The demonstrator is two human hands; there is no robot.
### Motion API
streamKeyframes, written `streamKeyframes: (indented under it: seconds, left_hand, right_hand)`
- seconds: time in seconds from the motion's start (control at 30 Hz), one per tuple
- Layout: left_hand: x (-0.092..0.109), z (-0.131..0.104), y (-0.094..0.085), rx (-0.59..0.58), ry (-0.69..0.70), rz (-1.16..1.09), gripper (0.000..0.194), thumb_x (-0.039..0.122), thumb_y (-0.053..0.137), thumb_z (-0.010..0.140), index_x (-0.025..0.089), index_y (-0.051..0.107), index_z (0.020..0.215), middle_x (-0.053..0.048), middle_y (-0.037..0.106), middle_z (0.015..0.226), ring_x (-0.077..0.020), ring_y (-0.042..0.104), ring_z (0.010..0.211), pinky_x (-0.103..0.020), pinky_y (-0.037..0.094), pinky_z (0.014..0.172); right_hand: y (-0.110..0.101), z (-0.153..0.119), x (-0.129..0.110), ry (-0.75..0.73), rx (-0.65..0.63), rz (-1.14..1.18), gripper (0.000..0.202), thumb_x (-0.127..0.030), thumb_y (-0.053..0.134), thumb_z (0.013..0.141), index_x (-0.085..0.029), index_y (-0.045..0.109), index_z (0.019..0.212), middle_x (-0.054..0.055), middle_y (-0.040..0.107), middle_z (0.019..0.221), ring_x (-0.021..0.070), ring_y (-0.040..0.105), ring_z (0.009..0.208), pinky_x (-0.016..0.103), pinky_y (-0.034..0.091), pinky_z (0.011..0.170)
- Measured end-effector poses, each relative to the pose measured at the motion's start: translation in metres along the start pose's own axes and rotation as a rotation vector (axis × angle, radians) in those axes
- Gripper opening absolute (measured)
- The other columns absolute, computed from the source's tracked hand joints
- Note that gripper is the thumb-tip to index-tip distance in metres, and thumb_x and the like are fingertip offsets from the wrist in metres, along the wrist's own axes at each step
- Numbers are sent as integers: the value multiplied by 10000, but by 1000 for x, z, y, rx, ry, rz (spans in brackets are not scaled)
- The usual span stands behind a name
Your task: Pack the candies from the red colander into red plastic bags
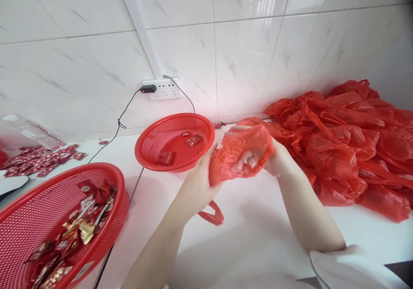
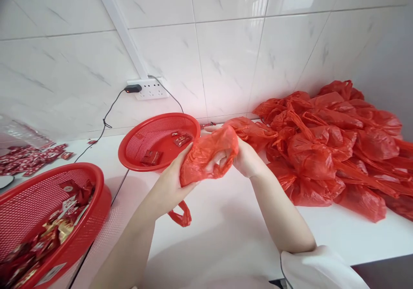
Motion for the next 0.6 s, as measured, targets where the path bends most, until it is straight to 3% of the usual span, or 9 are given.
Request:
streamKeyframes:
  seconds: [0.07,0.13,0.23,0.3,0.37,0.43,0.5,0.53,0.6]
  left_hand:
    - [-1,2,-7,-3,-40,54,728,382,679,765,350,372,1424,-47,567,1343,-296,554,1209,-412,478,936]
    - [-4,1,-9,-57,-82,107,675,453,732,693,325,495,1312,-33,665,1158,-287,633,1052,-373,500,831]
    - [-16,-2,0,-227,-165,129,373,581,560,801,249,633,957,-5,670,745,-220,644,678,-311,453,618]
    - [-24,-4,4,-274,-197,118,442,590,386,891,228,568,713,10,565,561,-184,553,526,-297,384,547]
    - [-31,-3,3,-251,-213,79,501,587,333,914,225,462,592,12,485,498,-167,481,475,-295,332,515]
    - [-38,-1,1,-198,-240,-2,513,606,343,907,230,407,563,15,437,490,-155,430,450,-298,291,487]
    - [-42,2,-3,-120,-267,-84,512,621,334,907,234,407,578,20,416,503,-153,414,447,-298,279,480]
    - [-42,3,-5,-84,-265,-112,504,619,336,908,235,423,595,21,425,519,-156,428,463,-296,292,488]
    - [-38,6,-5,-46,-236,-160,472,600,358,912,234,481,641,18,489,570,-170,490,533,-293,345,530]
  right_hand:
    - [-7,0,-1,17,54,65,576,-539,454,866,-194,508,1324,102,724,898,184,643,532,257,434,369]
    - [-15,2,-5,-12,113,90,512,-491,469,866,-201,534,1282,109,711,1014,166,663,589,216,399,340]
    - [-25,2,-15,-155,226,-29,436,-486,454,892,-265,522,1261,81,615,1272,188,690,908,240,544,545]
    - [-25,1,-21,-231,258,-250,444,-505,453,902,-291,481,1289,81,545,1365,217,627,1100,307,569,739]
    - [-24,-1,-25,-277,292,-512,479,-498,513,881,-281,455,1304,110,491,1411,232,593,1148,337,549,806]
    - [-28,-8,-31,-334,417,-725,469,-475,571,854,-249,476,1254,134,513,1366,226,623,1054,330,539,775]
    - [-31,-15,-36,-361,531,-849,358,-472,561,868,-219,537,1120,116,621,1174,206,645,902,315,525,727]
    - [-29,-15,-34,-341,520,-881,312,-479,539,885,-211,561,1043,94,657,1051,196,644,838,307,517,709]
    - [-18,-9,-22,-249,367,-903,302,-495,525,897,-207,579,968,58,676,886,187,640,764,298,504,687]
Point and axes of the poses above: each hand's wrist, its own z-axis towards the middle knuckle, its own y-axis out of the palm, x = y × z, the point moved 8 cm from there along z, towards the middle knuckle
